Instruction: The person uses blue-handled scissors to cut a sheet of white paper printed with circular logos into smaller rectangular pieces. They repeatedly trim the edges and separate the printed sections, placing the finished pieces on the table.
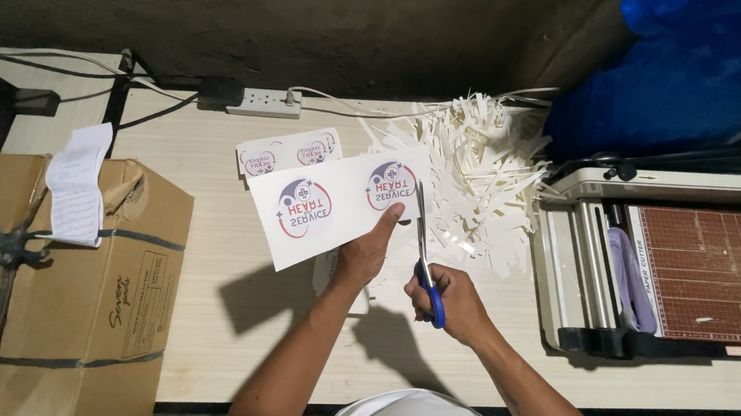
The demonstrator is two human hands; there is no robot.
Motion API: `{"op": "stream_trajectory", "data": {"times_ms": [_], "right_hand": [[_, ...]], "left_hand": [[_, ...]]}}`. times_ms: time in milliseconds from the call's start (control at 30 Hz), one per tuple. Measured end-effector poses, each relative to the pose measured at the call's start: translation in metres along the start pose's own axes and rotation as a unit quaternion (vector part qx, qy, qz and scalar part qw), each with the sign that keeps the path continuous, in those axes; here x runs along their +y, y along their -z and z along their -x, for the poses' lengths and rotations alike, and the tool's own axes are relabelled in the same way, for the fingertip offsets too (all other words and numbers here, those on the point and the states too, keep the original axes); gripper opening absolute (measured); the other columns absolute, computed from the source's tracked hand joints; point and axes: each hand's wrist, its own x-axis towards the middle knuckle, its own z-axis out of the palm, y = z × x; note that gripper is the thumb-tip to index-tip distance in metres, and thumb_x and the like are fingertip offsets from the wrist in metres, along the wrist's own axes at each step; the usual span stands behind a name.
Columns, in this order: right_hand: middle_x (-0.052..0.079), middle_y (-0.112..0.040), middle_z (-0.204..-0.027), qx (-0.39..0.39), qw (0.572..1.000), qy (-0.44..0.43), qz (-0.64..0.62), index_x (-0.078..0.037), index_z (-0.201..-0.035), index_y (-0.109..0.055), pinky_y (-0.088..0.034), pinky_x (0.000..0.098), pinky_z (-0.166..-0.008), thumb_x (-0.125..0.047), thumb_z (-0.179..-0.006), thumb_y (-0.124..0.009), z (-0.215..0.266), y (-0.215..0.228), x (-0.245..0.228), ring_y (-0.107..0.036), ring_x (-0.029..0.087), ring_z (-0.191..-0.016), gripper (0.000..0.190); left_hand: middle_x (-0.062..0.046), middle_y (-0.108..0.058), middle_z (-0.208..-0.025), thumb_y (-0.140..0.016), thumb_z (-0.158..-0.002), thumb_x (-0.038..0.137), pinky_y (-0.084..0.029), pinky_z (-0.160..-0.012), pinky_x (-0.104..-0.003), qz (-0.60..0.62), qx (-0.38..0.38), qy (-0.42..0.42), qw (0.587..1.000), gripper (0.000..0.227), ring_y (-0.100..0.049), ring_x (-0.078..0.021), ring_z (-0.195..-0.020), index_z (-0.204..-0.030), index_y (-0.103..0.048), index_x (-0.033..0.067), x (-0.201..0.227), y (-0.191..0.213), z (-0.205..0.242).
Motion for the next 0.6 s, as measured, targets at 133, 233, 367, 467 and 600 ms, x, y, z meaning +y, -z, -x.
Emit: {"op": "stream_trajectory", "data": {"times_ms": [133, 233, 367, 467, 600], "right_hand": [[0.004, -0.062, -0.058, 0.010, 1.000, -0.011, -0.025, -0.001, -0.081, -0.065, -0.052, 0.0272, -0.047, -0.016, -0.089, -0.075, -0.001, -0.001, 0.004, -0.058, 0.011, -0.048, 0.019], [0.003, -0.062, -0.058, 0.014, 0.999, -0.005, -0.029, -0.001, -0.080, -0.066, -0.051, 0.0270, -0.047, -0.016, -0.088, -0.076, -0.001, -0.001, 0.002, -0.057, 0.010, -0.047, 0.020], [0.004, -0.064, -0.059, 0.023, 1.000, -0.009, 0.009, -0.002, -0.080, -0.067, -0.052, 0.0256, -0.049, -0.018, -0.086, -0.078, -0.002, 0.002, -0.008, -0.061, 0.011, -0.049, 0.020], [0.004, -0.064, -0.061, 0.026, 1.000, 0.001, 0.003, -0.002, -0.081, -0.068, -0.051, 0.0260, -0.050, -0.019, -0.085, -0.078, -0.006, 0.004, -0.012, -0.062, 0.011, -0.051, 0.020], [0.004, -0.065, -0.063, 0.019, 0.999, 0.030, -0.002, -0.003, -0.083, -0.067, -0.052, 0.0275, -0.053, -0.021, -0.086, -0.077, -0.012, 0.008, -0.011, -0.063, 0.013, -0.055, 0.021]], "left_hand": [[-0.011, -0.077, -0.100, -0.069, -0.097, 0.028, -0.058, -0.081, -0.034, 0.001, -0.014, 0.004, 1.000, 0.032, -0.071, -0.0198, -0.091, -0.114, -0.072, 0.0009, -0.002, -0.001, -0.001], [-0.012, -0.077, -0.099, -0.069, -0.098, 0.028, -0.059, -0.081, -0.035, 0.014, -0.011, -0.016, 1.000, 0.032, -0.071, -0.0202, -0.091, -0.114, -0.072, 0.0006, -0.003, -0.001, -0.001], [-0.012, -0.077, -0.101, -0.068, -0.098, 0.029, -0.059, -0.084, -0.035, 0.003, -0.034, 0.000, 0.999, 0.033, -0.072, -0.0211, -0.094, -0.116, -0.072, 0.0011, -0.001, -0.001, 0.001], [-0.012, -0.077, -0.102, -0.068, -0.098, 0.030, -0.058, -0.085, -0.036, -0.010, -0.050, 0.005, 0.999, 0.034, -0.072, -0.0220, -0.095, -0.116, -0.071, 0.0011, -0.001, -0.002, 0.004], [-0.012, -0.077, -0.102, -0.069, -0.096, 0.030, -0.057, -0.083, -0.036, -0.045, -0.062, -0.018, 0.997, 0.036, -0.072, -0.0227, -0.091, -0.116, -0.072, 0.0003, -0.004, -0.003, 0.009]]}}
